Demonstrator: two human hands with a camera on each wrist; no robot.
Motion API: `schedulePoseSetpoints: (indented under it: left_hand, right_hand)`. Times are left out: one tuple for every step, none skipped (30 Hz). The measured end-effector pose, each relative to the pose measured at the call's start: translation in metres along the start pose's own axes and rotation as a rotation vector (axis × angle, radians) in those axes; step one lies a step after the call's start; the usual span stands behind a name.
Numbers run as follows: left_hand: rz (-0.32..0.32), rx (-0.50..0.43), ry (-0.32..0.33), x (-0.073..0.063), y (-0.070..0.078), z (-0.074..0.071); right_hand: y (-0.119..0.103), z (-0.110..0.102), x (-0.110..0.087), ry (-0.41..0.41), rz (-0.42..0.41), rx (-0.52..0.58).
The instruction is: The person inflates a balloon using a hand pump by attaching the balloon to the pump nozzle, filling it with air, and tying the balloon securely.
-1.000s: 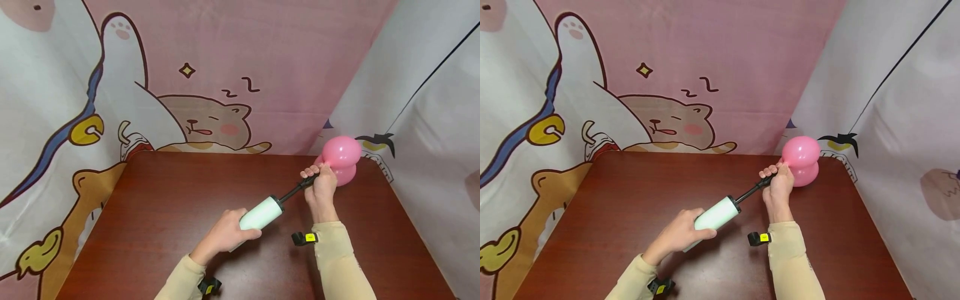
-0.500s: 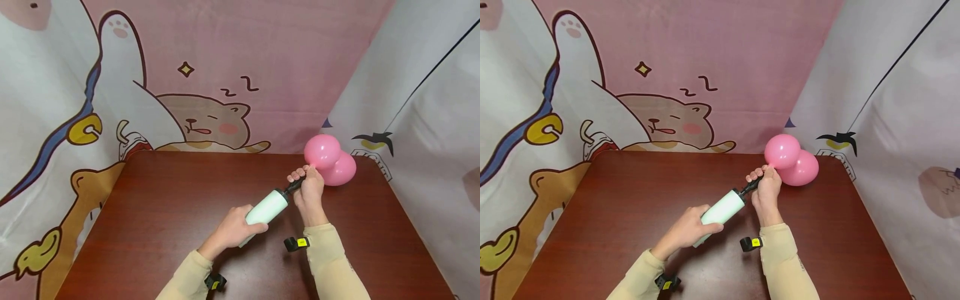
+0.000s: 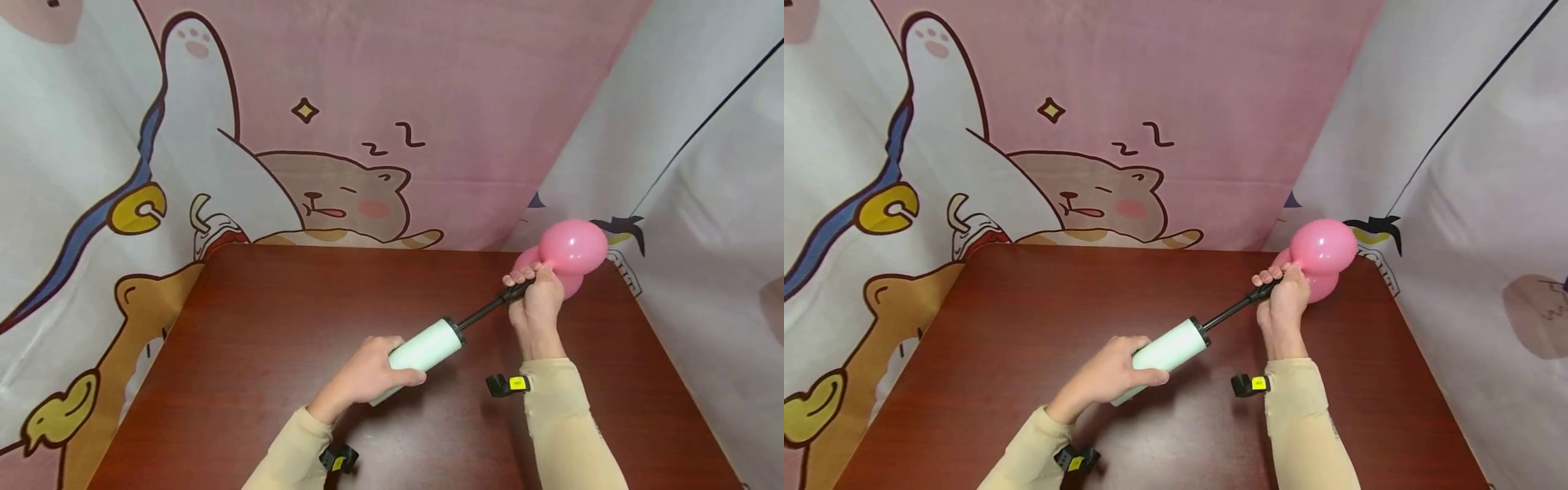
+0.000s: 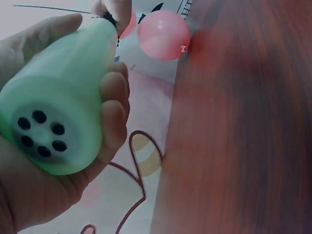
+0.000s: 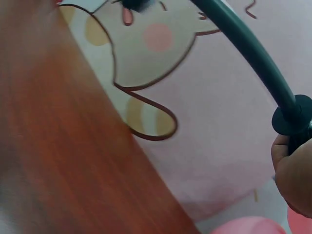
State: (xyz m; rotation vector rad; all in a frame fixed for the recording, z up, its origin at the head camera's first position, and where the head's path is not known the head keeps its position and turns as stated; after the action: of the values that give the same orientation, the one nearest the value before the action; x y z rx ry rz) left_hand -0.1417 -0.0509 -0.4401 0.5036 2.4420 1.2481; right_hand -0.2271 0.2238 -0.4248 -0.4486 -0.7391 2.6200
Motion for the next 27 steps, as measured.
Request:
schedulePoseSetpoints:
  left_hand:
    - [-0.004,0.000,0.003,0.002,0.001,0.001]
    - [-0.010,-0.002,0.008,0.004,0.001,0.002]
    - [-0.012,-0.006,0.016,0.006,0.002,0.004]
    - [-0.014,-0.013,0.025,0.009,0.003,0.006]
    - [-0.020,-0.019,0.036,0.011,0.004,0.007]
    - [-0.023,-0.026,0.045,0.013,0.005,0.008]
    - [-0.029,-0.031,0.054,0.015,0.006,0.010]
    - [-0.034,-0.041,0.057,0.016,0.006,0.011]
    - [-0.037,-0.052,0.058,0.017,0.006,0.013]
    - [-0.041,-0.069,0.056,0.018,0.006,0.014]
    - [-0.047,-0.086,0.050,0.018,0.005,0.016]
    - [-0.050,-0.105,0.043,0.018,0.004,0.017]
    - [-0.052,-0.120,0.035,0.018,0.003,0.018]
    - [-0.056,-0.133,0.026,0.017,0.002,0.019]
    - [-0.058,-0.140,0.017,0.015,0.001,0.019]
    - [-0.056,-0.142,0.011,0.014,0.001,0.019]
    - [-0.056,-0.143,0.002,0.012,0.000,0.019]
    - [-0.052,-0.138,-0.003,0.011,-0.001,0.019]
    - [-0.050,-0.132,-0.010,0.009,-0.002,0.019]
    - [-0.048,-0.124,-0.016,0.007,-0.003,0.019]
    - [-0.043,-0.115,-0.018,0.005,-0.004,0.019]
    - [-0.037,-0.103,-0.018,0.004,-0.005,0.018]
    - [-0.036,-0.097,-0.019,0.002,-0.006,0.018]
    - [-0.034,-0.089,-0.018,0.001,-0.007,0.017]
    - [-0.034,-0.078,-0.017,0.000,-0.007,0.017]
    - [-0.033,-0.071,-0.013,0.000,-0.007,0.016]
    - [-0.031,-0.064,-0.007,0.000,-0.007,0.015]
  right_hand:
    - [0.006,0.000,-0.003,-0.006,-0.002,-0.012]
    - [0.013,0.000,-0.006,-0.017,-0.001,-0.026]
    - [0.020,0.001,-0.010,-0.034,0.001,-0.046]
    - [0.028,0.002,-0.014,-0.051,0.004,-0.067]
    - [0.035,0.004,-0.018,-0.069,0.008,-0.091]
    - [0.041,0.005,-0.021,-0.086,0.015,-0.107]
    - [0.044,0.006,-0.024,-0.100,0.016,-0.128]
    - [0.046,0.007,-0.026,-0.113,0.011,-0.151]
    - [0.046,0.007,-0.027,-0.121,0.008,-0.169]
    - [0.045,0.008,-0.028,-0.127,0.009,-0.184]
    - [0.043,0.008,-0.027,-0.130,0.014,-0.192]
    - [0.040,0.008,-0.026,-0.130,0.017,-0.197]
    - [0.036,0.008,-0.023,-0.129,0.024,-0.196]
    - [0.032,0.008,-0.021,-0.127,0.033,-0.192]
    - [0.027,0.008,-0.018,-0.121,0.047,-0.171]
    - [0.023,0.008,-0.015,-0.113,0.051,-0.157]
    - [0.017,0.007,-0.011,-0.104,0.050,-0.137]
    - [0.011,0.007,-0.008,-0.094,0.034,-0.131]
    - [0.006,0.007,-0.005,-0.084,0.023,-0.119]
    - [0.001,0.006,-0.002,-0.077,0.009,-0.121]
    - [-0.003,0.006,0.001,-0.070,0.001,-0.113]
    - [-0.006,0.005,0.003,-0.065,-0.007,-0.113]
    - [-0.008,0.005,0.004,-0.057,-0.002,-0.103]
    - [-0.008,0.004,0.005,-0.050,-0.003,-0.101]
    - [-0.007,0.003,0.005,-0.044,0.003,-0.090]
    - [-0.005,0.003,0.005,-0.040,0.001,-0.087]
    - [-0.002,0.002,0.003,-0.038,0.000,-0.078]
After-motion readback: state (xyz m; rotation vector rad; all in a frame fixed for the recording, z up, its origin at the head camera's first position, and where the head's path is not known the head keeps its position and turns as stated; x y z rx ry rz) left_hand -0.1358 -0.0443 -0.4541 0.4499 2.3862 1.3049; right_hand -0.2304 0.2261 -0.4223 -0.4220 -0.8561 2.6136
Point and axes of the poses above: each hand's wrist, its own x-axis towards the middle knuckle, its own z-axis out of the palm, y = z × x, the point moved 5 cm from there along x, towards the middle knuckle, and after that the axes turned 4 degrees about -z, right-handed, at the moved point
